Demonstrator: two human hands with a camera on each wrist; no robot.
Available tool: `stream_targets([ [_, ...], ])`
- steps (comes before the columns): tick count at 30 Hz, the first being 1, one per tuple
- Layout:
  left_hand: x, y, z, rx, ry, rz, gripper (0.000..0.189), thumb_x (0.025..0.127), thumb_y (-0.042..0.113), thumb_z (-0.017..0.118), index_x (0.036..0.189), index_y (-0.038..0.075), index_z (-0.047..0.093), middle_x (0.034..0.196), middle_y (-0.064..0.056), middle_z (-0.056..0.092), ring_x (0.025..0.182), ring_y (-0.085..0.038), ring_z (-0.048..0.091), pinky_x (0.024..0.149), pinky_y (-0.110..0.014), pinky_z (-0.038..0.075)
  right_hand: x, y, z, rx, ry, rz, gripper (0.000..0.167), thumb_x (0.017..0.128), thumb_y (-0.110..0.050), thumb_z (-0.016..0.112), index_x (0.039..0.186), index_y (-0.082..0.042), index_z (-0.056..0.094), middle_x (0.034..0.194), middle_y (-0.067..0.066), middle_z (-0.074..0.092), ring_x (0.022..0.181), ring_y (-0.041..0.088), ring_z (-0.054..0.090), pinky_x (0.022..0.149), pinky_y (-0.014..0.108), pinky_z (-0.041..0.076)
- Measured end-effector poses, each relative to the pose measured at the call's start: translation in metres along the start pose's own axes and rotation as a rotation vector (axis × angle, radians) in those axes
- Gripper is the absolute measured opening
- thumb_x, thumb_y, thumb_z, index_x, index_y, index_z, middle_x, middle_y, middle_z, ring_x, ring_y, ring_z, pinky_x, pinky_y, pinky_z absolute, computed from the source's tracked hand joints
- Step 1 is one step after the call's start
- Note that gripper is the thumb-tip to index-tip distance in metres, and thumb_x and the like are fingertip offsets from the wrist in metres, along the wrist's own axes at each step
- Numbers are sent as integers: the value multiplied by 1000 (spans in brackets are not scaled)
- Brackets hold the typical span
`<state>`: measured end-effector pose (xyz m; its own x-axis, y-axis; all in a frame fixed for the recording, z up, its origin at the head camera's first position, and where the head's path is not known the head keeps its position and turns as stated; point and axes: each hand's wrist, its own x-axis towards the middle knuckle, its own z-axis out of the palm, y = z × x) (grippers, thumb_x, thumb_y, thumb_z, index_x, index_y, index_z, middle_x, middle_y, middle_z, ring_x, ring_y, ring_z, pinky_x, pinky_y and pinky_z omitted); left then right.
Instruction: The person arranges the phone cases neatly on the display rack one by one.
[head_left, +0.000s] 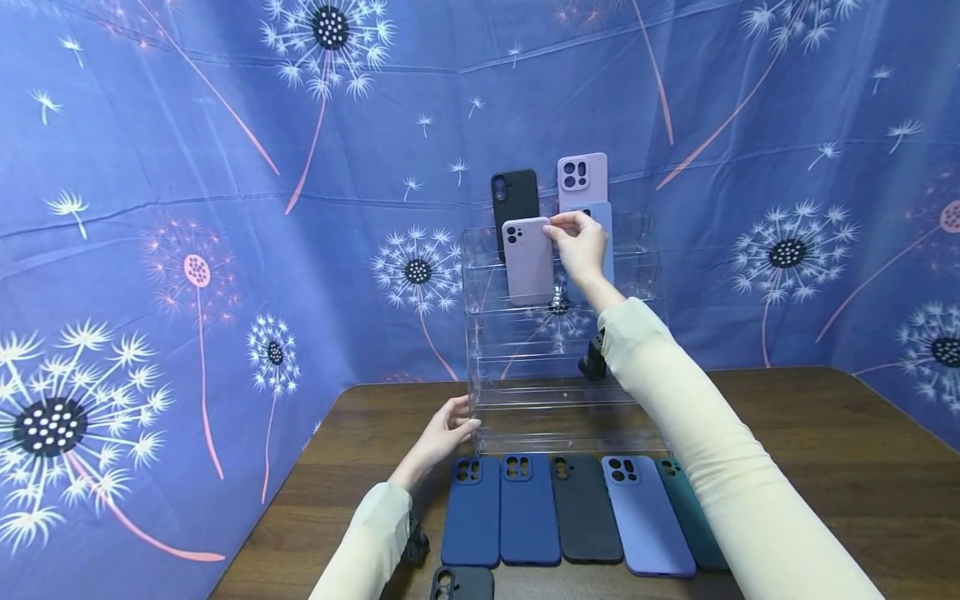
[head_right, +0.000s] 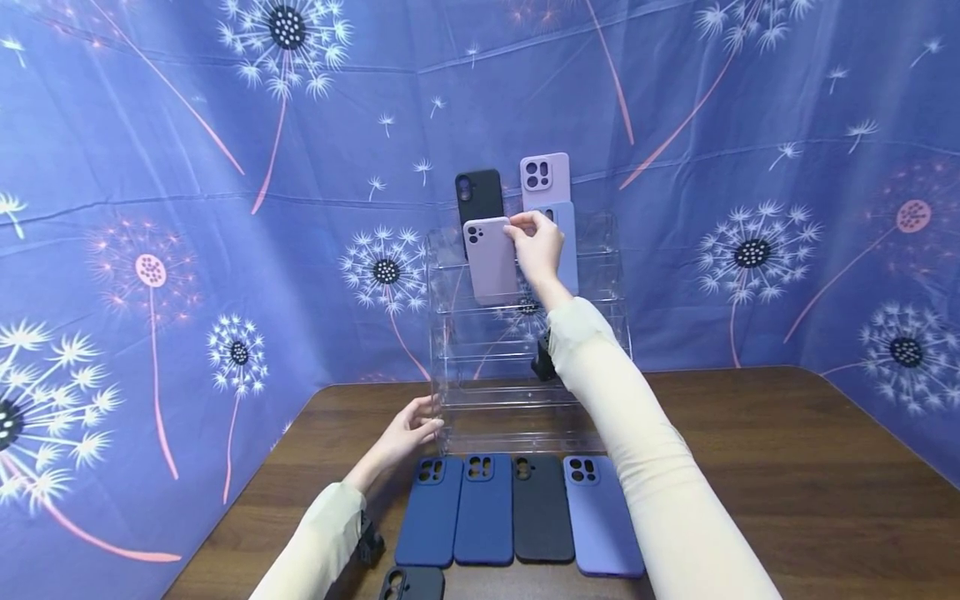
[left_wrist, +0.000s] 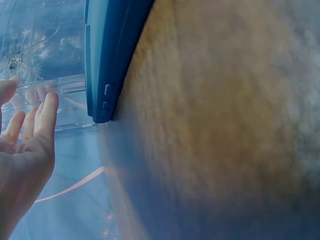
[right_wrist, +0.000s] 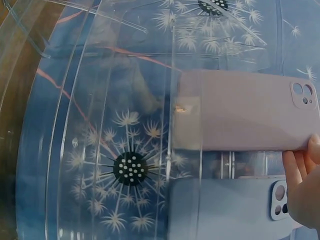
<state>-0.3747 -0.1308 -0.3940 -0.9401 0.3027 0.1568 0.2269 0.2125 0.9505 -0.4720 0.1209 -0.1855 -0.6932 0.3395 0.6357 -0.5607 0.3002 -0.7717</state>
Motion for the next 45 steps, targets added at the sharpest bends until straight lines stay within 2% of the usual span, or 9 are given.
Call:
stream_targets([
  [3, -1, 0, 2, -6, -4, 10, 50, 93, 6, 56, 136, -7, 37, 126, -31, 46, 109, -33, 56, 94, -48, 49, 0, 3, 1, 11, 9, 26, 19, 83, -8, 70, 98, 3, 67, 100, 20, 70, 67, -2, 59, 69, 16, 55],
  [6, -2, 1, 5, -14, -9, 16, 50, 92, 6, 56, 136, -7, 37, 127, -32, 46, 109, -33, 56, 94, -49, 48, -1, 4, -1, -45, -9, 19, 17, 85, -8, 68, 100, 2, 69, 101, 19, 70, 76, 8, 65, 73, 20, 56],
  [10, -4, 4, 6, -19, -13, 10, 50, 93, 6, 57, 136, -7, 37, 127, -32, 45, 110, -32, 56, 94, -45, 50, -6, 7, -4, -156, -54, -24, 19, 87, -8, 64, 103, -1, 71, 104, 16, 70, 93, 21, 68, 82, 28, 54],
  [13, -3, 3, 5, -25, -11, 1, 50, 93, 6, 57, 136, -6, 37, 128, -33, 44, 111, -33, 56, 93, -41, 51, -10, 9, -7, -180, -77, -57, 21, 88, -8, 63, 106, -1, 70, 109, 14, 69, 100, 26, 66, 87, 33, 53],
  [20, 6, -18, -2, 5, -13, -4, 52, 94, 8, 55, 139, -5, 33, 131, -32, 42, 111, -35, 54, 93, -41, 51, -16, 14, -17, -129, -126, -81, 27, 89, -11, 63, 114, 0, 65, 111, 17, 68, 104, 27, 65, 91, 33, 52],
  [24, 10, -27, -6, 46, -11, -17, 55, 94, 14, 56, 141, -1, 33, 133, -29, 41, 110, -32, 55, 93, -39, 51, -17, 17, -23, -77, -122, -96, 31, 89, -11, 64, 117, 1, 63, 113, 18, 66, 105, 28, 64, 92, 30, 51],
  [29, 14, -28, -8, 43, 7, -5, 54, 94, 14, 58, 141, 0, 35, 131, -30, 42, 106, -30, 58, 91, -39, 52, -21, 18, -36, -53, -110, -107, 34, 88, -15, 66, 119, 0, 62, 114, 17, 66, 104, 28, 64, 91, 25, 51],
  [35, 16, -25, -7, 37, 21, -2, 54, 93, 13, 58, 141, 1, 36, 130, -28, 45, 104, -27, 59, 91, -39, 52, -30, 16, -55, -55, -130, -117, 40, 88, -20, 67, 122, 0, 60, 116, 16, 66, 107, 27, 63, 93, 28, 50],
  [45, 16, -30, -5, 15, 9, -2, 55, 93, 12, 59, 140, -2, 35, 130, -30, 45, 108, -31, 57, 92, -39, 52, -53, 18, -88, -133, -226, -108, 50, 87, -31, 67, 127, -2, 57, 123, 15, 62, 113, 26, 60, 98, 34, 48],
])
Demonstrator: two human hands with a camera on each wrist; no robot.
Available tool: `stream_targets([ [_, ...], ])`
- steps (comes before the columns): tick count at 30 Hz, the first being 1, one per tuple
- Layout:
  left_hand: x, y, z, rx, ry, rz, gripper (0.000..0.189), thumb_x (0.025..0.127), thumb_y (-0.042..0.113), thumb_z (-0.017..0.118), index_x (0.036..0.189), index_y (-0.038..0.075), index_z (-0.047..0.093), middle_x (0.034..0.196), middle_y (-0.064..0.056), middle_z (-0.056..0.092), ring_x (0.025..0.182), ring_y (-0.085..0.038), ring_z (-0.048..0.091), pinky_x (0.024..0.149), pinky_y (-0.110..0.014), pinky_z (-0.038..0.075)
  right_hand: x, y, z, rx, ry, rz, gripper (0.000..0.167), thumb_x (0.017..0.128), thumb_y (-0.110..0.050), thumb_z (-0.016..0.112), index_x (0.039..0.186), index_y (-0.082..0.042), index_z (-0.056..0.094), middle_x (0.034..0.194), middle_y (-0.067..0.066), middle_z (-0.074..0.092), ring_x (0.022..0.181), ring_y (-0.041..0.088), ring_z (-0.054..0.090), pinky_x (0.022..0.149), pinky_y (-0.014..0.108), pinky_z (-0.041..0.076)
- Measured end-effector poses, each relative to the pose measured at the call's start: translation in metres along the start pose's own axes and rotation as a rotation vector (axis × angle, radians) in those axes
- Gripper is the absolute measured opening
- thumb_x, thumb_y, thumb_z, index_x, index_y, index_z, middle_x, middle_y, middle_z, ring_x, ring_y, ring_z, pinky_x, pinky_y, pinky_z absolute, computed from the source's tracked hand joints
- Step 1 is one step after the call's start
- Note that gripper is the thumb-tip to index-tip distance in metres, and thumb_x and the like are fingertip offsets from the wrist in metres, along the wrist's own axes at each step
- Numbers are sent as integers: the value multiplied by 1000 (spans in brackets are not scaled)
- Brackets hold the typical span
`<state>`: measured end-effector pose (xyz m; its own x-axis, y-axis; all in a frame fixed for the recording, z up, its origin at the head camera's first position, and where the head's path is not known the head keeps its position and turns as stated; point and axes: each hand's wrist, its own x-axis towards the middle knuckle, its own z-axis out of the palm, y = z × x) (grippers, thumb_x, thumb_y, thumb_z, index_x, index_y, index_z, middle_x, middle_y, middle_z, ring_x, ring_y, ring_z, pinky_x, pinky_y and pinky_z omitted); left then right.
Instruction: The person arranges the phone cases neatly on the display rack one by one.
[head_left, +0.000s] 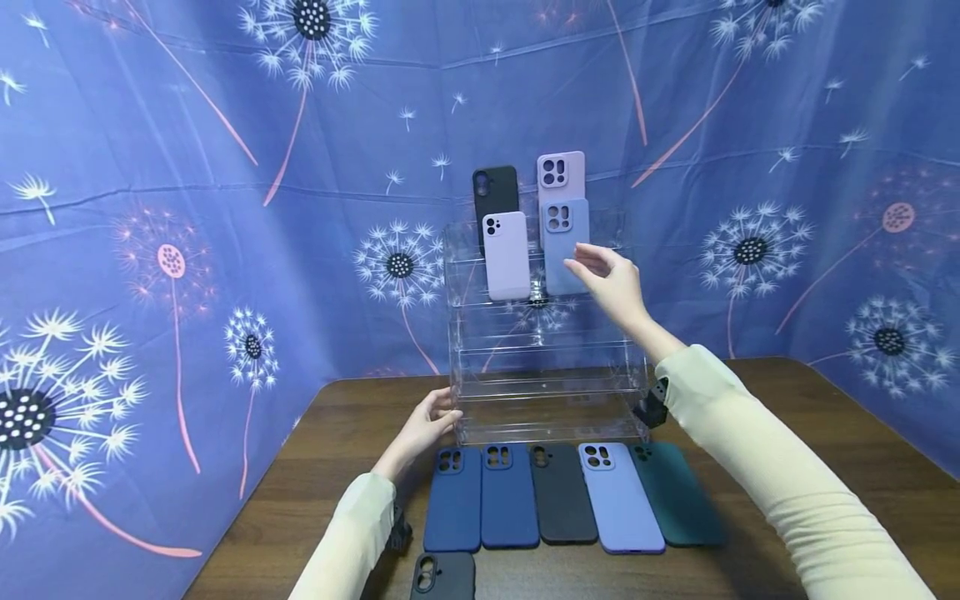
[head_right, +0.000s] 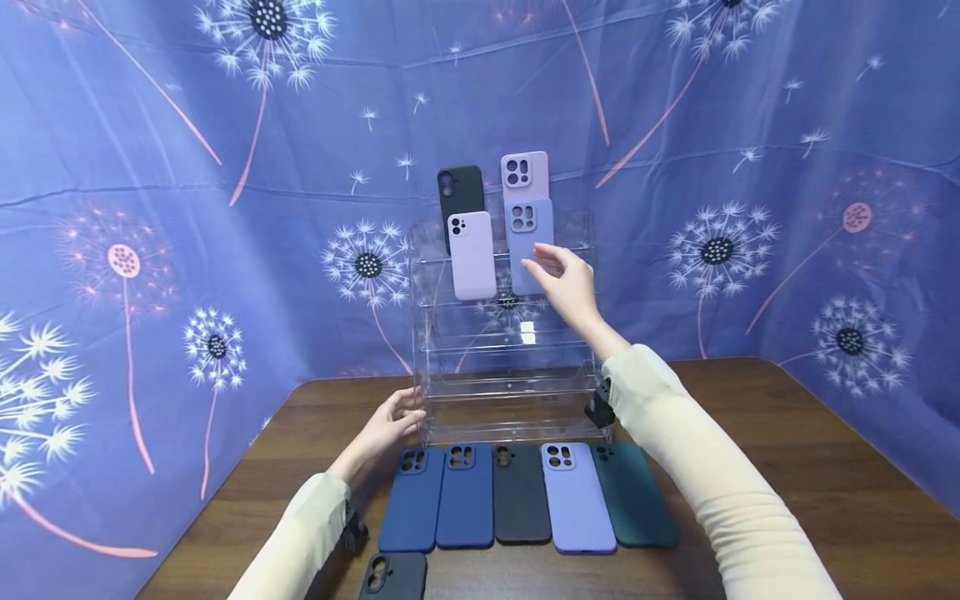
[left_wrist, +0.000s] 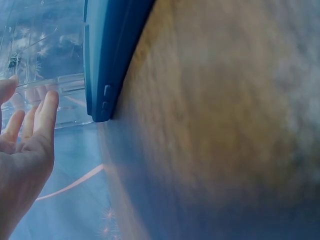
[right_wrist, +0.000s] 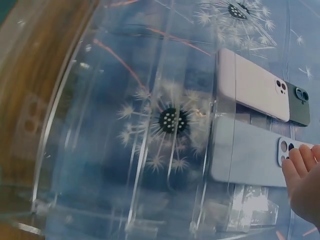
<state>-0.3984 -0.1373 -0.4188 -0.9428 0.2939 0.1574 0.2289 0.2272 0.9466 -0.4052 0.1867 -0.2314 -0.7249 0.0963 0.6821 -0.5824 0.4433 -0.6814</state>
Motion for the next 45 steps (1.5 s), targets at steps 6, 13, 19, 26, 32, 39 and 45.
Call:
stream_targets([
  [6, -4, -4, -4, -1, -32, 85, 57, 91, 24, 62, 137, -1, 38, 123, -25, 48, 104, -27, 59, 89, -37, 53, -17, 3, -14, -13, -61, -3, 50, 88, -29, 66, 130, -4, 55, 128, 17, 58, 118, 30, 56, 100, 41, 45],
  [13, -5, 9, 0, 3, 1, -8, 54, 93, 10, 58, 139, -4, 35, 129, -29, 44, 107, -29, 56, 93, -39, 51, -34, 11, -30, -60, -78, 18, 51, 87, -35, 66, 129, -10, 56, 128, 13, 59, 117, 26, 57, 100, 40, 46],
  [19, -1, 5, 1, 22, 6, -17, 53, 94, 12, 57, 140, -1, 35, 131, -28, 44, 110, -31, 55, 94, -38, 51, -49, 8, -49, -80, -79, 60, 48, 90, -24, 64, 131, -3, 53, 130, 20, 56, 117, 34, 55, 99, 46, 45],
  [26, -4, 9, 1, 28, -4, -36, 53, 94, 14, 57, 141, 2, 35, 132, -27, 44, 111, -31, 54, 95, -39, 50, -63, 30, -66, -112, -61, 125, 51, 89, -26, 65, 132, -3, 52, 130, 20, 55, 117, 34, 55, 97, 45, 46],
  [32, -3, 8, 1, 26, 1, -35, 53, 94, 13, 57, 140, -1, 35, 132, -29, 43, 110, -32, 55, 94, -40, 50, -82, 71, -74, -177, -103, 146, 58, 89, -35, 64, 135, -4, 48, 134, 19, 50, 118, 37, 53, 94, 48, 46],
  [39, -2, 7, 2, 9, 24, -16, 51, 93, 8, 57, 138, -3, 37, 128, -30, 46, 107, -29, 57, 94, -42, 50, -107, 97, -75, -191, -199, 173, 62, 89, -33, 64, 139, -3, 43, 138, 23, 46, 118, 42, 51, 91, 52, 47],
  [45, -2, 6, 2, 3, 28, 0, 50, 93, 7, 57, 137, -4, 38, 129, -31, 46, 106, -28, 58, 92, -42, 51, -124, 106, -75, -179, -283, 248, 68, 90, -38, 62, 144, -7, 35, 136, 26, 46, 120, 43, 49, 92, 55, 46],
])
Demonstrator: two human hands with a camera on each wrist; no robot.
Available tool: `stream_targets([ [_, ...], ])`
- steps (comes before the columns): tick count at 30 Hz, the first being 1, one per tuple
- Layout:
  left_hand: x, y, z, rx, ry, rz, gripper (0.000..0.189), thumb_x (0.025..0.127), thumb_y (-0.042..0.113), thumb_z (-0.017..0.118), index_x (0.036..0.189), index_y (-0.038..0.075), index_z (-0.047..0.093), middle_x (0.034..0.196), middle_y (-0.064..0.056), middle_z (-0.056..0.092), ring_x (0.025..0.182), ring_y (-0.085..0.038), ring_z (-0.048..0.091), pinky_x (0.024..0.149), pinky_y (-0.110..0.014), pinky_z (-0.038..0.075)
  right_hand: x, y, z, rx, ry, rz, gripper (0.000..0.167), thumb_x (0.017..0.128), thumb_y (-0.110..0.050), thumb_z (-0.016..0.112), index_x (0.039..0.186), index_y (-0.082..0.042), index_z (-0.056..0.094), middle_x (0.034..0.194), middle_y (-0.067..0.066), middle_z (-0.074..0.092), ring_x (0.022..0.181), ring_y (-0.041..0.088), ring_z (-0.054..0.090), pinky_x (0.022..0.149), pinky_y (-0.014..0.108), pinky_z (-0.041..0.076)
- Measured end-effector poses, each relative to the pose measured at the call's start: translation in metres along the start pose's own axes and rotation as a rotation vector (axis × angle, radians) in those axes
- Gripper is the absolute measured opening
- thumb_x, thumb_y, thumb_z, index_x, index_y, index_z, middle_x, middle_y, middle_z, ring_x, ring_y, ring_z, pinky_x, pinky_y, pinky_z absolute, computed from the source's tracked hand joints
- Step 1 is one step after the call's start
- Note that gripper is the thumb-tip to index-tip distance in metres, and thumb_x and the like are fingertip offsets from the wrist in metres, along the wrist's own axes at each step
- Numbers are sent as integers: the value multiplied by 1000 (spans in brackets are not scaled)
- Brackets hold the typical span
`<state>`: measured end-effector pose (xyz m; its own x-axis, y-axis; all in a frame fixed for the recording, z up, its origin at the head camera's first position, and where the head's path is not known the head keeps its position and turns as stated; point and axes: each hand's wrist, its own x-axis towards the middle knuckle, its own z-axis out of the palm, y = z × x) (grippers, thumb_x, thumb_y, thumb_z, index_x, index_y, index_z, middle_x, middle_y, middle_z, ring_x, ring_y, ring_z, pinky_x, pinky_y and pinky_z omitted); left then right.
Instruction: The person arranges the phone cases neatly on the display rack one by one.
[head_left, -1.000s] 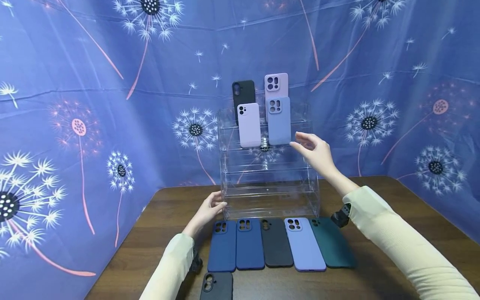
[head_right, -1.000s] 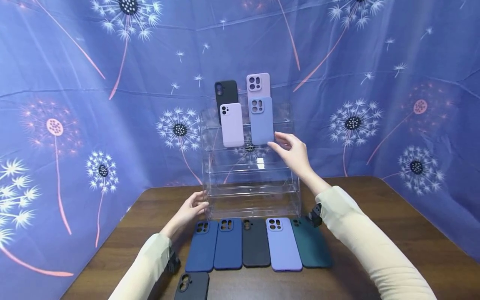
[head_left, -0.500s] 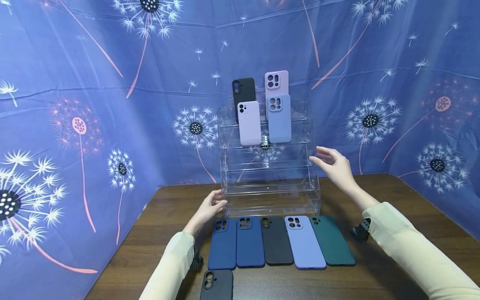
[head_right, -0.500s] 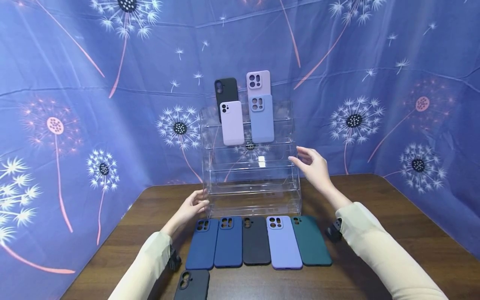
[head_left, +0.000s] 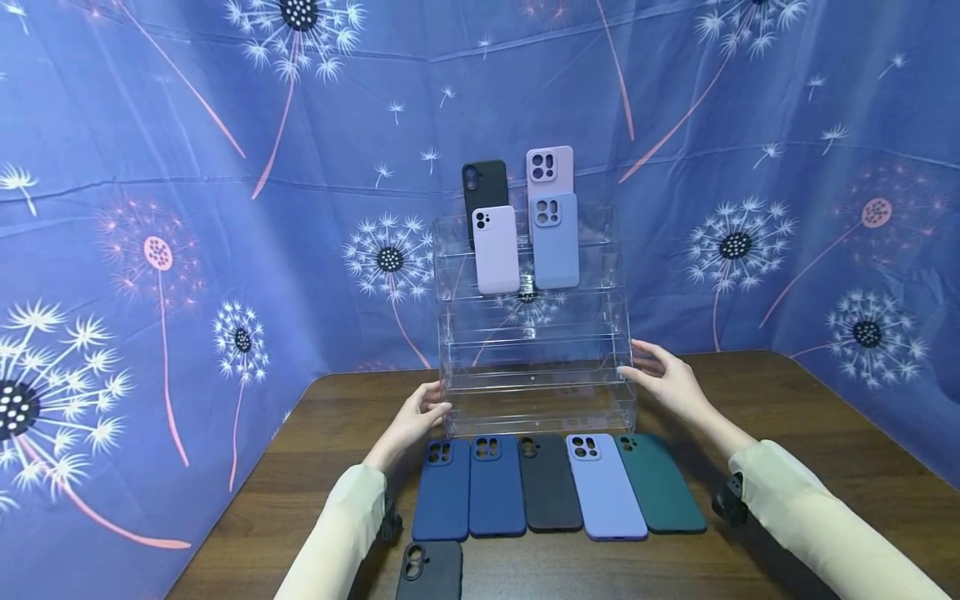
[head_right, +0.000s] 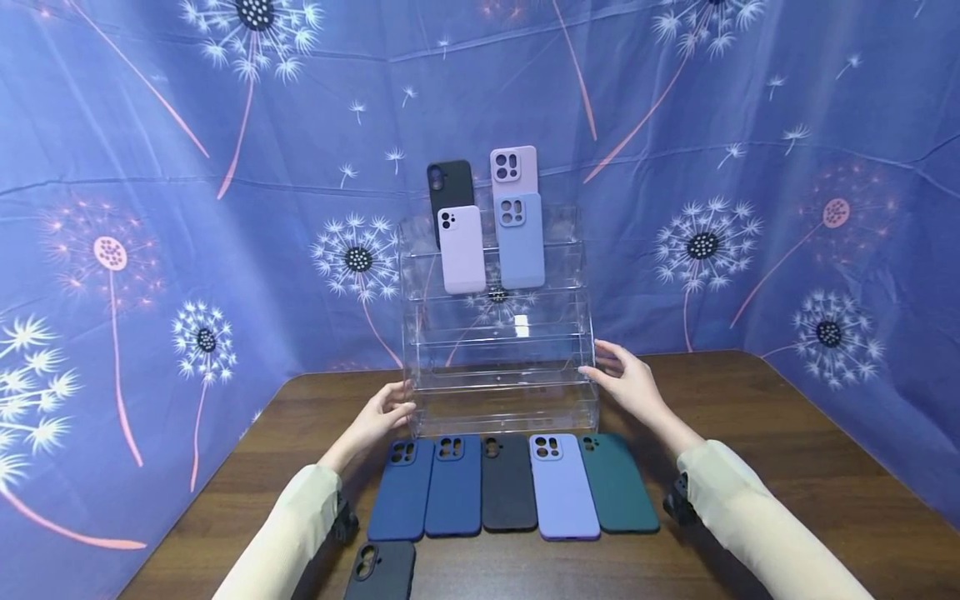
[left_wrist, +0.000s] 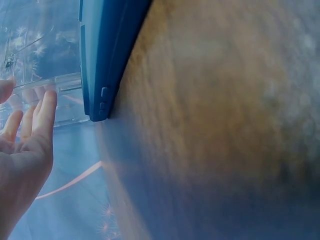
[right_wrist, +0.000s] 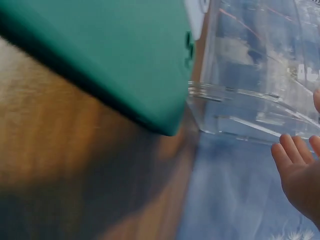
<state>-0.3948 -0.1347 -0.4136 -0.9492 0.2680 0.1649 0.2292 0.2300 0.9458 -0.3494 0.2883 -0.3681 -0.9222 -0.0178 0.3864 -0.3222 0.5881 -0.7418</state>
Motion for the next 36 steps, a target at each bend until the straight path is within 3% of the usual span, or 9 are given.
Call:
stream_targets([
  [7, 0, -3, 2, 22, 17, -9, 51, 92, 9, 58, 137, -5, 39, 128, -32, 47, 106, -29, 59, 90, -39, 53, -8, 16, 4, 0, -91, 47, 78, 88, -42, 62, 148, -8, 26, 142, 24, 42, 123, 39, 49, 92, 49, 48],
  [12, -4, -5, 3, 31, -8, -25, 53, 93, 14, 59, 137, -5, 40, 130, -31, 47, 108, -32, 59, 91, -37, 52, -11, 29, 8, 13, -106, 26, 75, 90, -37, 62, 148, -6, 26, 141, 24, 42, 122, 40, 49, 93, 48, 47],
  [16, -6, -4, 2, 22, 9, -43, 52, 92, 14, 60, 137, -5, 41, 131, -30, 47, 110, -35, 58, 92, -38, 52, -13, 34, 10, 21, -130, 31, 74, 91, -38, 59, 149, -9, 23, 144, 23, 38, 125, 40, 45, 94, 49, 46],
  [26, -12, 4, 3, -81, -14, -49, 52, 94, 10, 56, 138, -9, 35, 138, -33, 40, 120, -40, 51, 97, -42, 48, -13, 36, 11, 80, -157, 33, 72, 93, -40, 55, 150, -16, 18, 146, 17, 36, 128, 36, 43, 96, 46, 45],
  [31, -18, 4, 3, 19, -12, -41, 48, 94, 11, 56, 136, -6, 41, 132, -30, 49, 117, -39, 54, 93, -43, 51, -13, 36, 11, 39, -159, 38, 73, 93, -42, 54, 150, -15, 17, 146, 20, 35, 128, 37, 43, 97, 49, 44],
  [36, -32, 9, -4, 126, -6, 20, 42, 94, 15, 57, 131, -2, 49, 126, -25, 56, 115, -35, 56, 93, -42, 50, -13, 35, 12, 24, -150, 39, 73, 93, -42, 54, 150, -13, 18, 145, 22, 36, 126, 38, 45, 96, 49, 45],
])
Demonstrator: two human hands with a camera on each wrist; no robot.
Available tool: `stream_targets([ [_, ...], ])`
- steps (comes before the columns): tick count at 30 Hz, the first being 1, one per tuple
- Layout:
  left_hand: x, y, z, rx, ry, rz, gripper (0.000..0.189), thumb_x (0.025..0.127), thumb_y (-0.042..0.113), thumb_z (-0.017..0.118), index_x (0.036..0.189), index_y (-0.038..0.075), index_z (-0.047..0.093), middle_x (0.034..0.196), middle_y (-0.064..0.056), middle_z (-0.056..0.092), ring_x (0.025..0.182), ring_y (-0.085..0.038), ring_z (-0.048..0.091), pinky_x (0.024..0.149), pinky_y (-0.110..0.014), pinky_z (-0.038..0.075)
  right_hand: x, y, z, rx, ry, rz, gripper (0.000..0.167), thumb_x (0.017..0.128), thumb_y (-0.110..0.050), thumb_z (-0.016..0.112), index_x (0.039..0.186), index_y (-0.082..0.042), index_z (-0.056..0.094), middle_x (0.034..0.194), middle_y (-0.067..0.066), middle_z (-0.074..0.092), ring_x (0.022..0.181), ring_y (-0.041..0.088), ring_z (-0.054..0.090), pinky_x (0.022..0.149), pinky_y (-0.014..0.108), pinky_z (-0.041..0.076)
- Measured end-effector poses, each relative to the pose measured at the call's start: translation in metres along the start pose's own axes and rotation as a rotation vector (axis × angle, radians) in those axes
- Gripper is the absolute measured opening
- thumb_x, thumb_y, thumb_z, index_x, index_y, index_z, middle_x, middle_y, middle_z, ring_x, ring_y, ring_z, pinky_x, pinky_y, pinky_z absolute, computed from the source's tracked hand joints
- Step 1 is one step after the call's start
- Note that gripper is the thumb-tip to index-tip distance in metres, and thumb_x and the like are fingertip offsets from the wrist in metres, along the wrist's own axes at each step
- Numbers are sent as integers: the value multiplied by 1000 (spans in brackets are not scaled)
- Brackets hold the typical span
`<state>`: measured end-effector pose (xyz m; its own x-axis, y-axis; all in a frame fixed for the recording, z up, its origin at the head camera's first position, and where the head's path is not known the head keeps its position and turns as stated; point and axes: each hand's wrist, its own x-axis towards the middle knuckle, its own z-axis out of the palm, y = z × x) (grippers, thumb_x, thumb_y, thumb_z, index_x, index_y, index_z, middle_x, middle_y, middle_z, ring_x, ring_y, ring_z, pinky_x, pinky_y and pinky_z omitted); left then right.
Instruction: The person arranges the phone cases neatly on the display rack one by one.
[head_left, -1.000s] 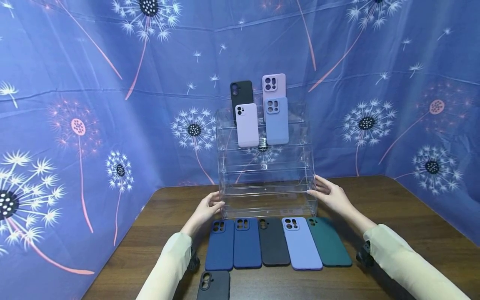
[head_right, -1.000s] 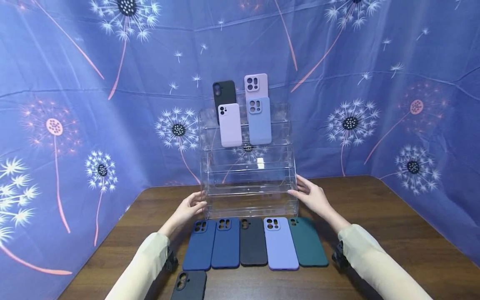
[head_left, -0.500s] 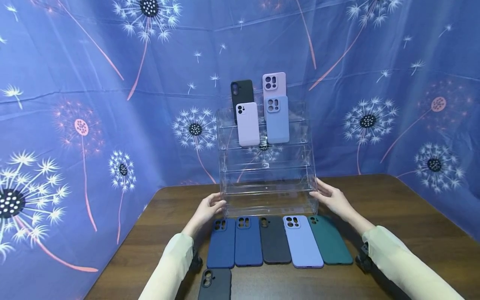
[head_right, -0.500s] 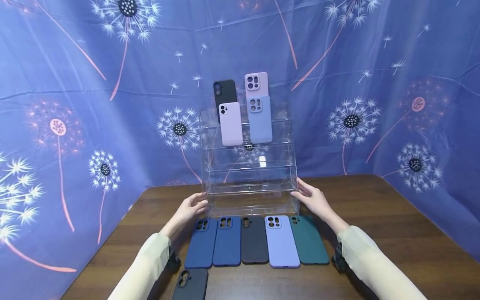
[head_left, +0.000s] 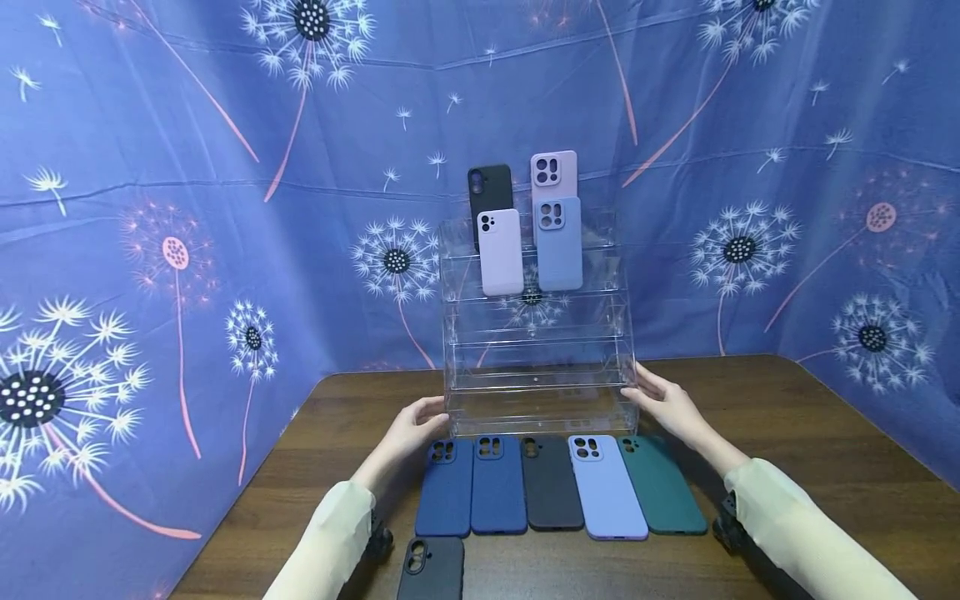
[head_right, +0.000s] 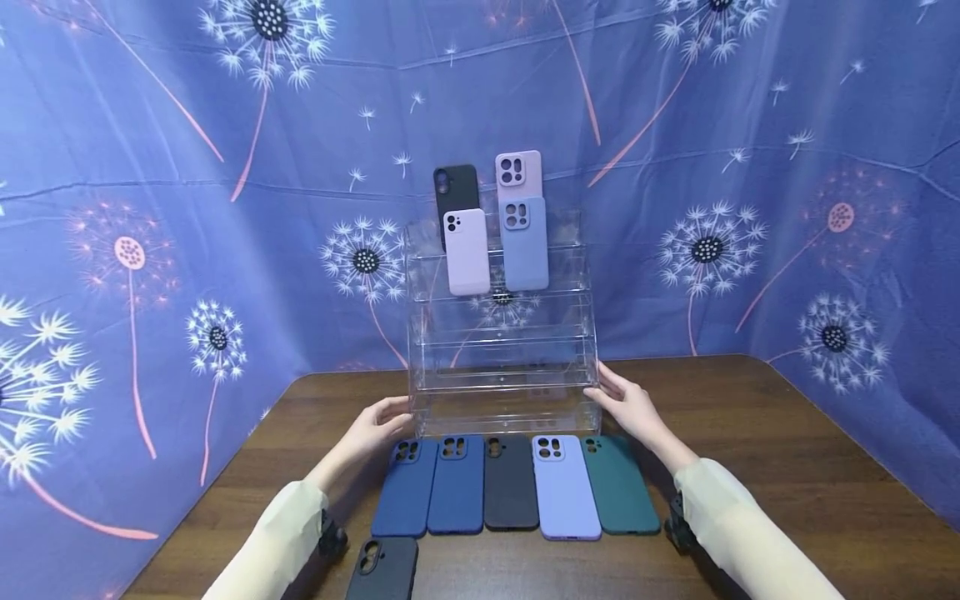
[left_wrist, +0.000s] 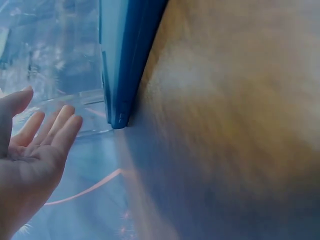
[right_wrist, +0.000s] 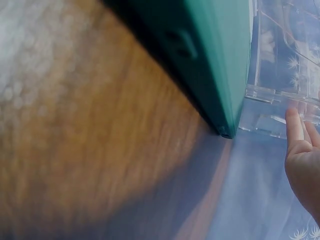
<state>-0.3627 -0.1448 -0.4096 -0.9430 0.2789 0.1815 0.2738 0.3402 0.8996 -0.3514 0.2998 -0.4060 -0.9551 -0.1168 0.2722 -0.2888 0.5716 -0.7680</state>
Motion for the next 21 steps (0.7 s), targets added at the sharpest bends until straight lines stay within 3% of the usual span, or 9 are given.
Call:
stream_targets([
  [6, -22, 8, -8, -18, -24, 27, 41, 95, 15, 56, 129, -5, 49, 123, -26, 58, 113, -39, 57, 92, -44, 50, 0, 1, 0, -15, 11, -1, 73, 93, -43, 54, 150, -15, 19, 144, 24, 37, 125, 39, 46, 95, 51, 45],
  [10, -39, 12, -13, -13, -52, -15, 41, 95, 17, 55, 127, -9, 49, 118, -29, 59, 104, -39, 61, 87, -45, 53, 2, -1, -2, -27, -3, -6, 73, 93, -44, 53, 150, -16, 18, 145, 23, 36, 126, 40, 45, 96, 52, 44],
  [15, -56, 17, -19, 73, -131, -7, 36, 94, 18, 58, 116, -10, 56, 102, -28, 65, 83, -28, 66, 72, -34, 57, 0, -3, -3, -20, -19, 2, 74, 94, -44, 52, 150, -15, 15, 146, 23, 34, 128, 40, 42, 97, 51, 44],
  [21, -79, 14, -21, 151, -219, -11, 27, 90, 22, 64, 102, -2, 63, 86, -17, 67, 70, -15, 60, 59, -23, 51, -1, -4, -2, -9, -23, 9, 74, 94, -43, 52, 150, -13, 14, 146, 24, 33, 128, 40, 41, 97, 51, 43],
])
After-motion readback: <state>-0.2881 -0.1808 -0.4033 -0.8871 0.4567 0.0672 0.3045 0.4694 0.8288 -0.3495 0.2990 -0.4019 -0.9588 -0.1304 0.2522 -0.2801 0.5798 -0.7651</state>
